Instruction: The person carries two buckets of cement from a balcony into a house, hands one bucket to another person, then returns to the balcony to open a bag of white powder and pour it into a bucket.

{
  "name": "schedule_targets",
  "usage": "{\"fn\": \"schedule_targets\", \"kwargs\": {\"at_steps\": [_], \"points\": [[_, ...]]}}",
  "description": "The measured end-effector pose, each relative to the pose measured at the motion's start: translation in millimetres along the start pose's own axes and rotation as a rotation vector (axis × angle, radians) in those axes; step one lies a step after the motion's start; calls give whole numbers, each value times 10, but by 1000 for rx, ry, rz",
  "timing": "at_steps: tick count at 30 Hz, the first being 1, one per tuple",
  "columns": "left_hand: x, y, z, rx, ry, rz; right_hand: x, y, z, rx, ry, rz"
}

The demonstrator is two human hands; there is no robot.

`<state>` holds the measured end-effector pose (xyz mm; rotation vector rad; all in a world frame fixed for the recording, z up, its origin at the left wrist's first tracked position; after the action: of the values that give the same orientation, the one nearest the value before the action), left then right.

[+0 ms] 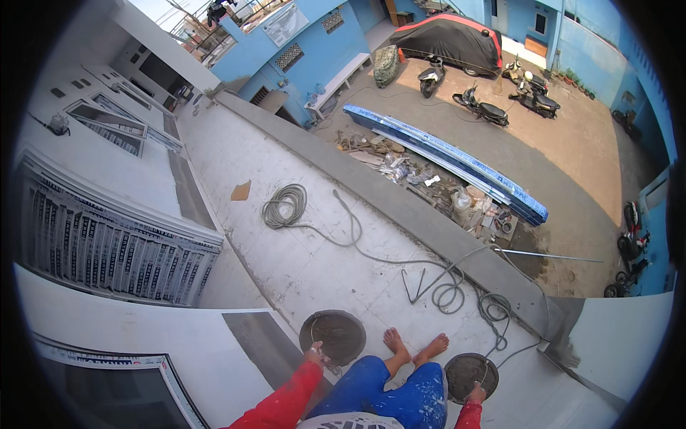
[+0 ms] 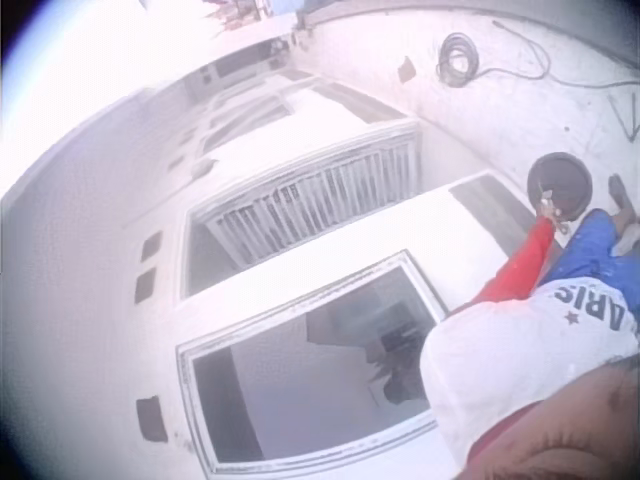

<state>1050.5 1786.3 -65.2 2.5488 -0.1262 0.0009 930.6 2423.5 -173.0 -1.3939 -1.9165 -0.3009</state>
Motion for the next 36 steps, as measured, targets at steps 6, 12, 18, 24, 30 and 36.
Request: {"fn": "schedule_targets", "kwargs": {"at_steps": [6, 12, 18, 24, 30, 36], "points": [[624, 752, 45, -26, 429, -71, -202, -88, 353, -320, -43, 431], [1742, 648, 162, 101, 483, -452, -584, -801, -483, -469, -333, 420], [1837, 446, 274, 346, 548, -807, -1247, -2119, -857, -320, -350, 485], [1666, 529, 386, 507, 593, -979, -2207, -3729, -1203, -261, -374, 458], [1103, 1209, 636, 502, 645, -1230, -3181, -5713, -1593, -146, -457, 266], [563, 2171, 1315, 461, 679, -1439, -4245, -7663, -2672, 76, -496, 378]]}}
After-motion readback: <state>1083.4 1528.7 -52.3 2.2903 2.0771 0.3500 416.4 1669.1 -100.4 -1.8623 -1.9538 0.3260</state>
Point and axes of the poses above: each hand's wrist, its own z-axis towards the middle knuckle, its own x-axis out of the back of the hand, y = z × x, the point moved 9 cm from there along z, towards the middle knuckle, and after that the axes turned 13 degrees about -z, right-handed, at the moved point
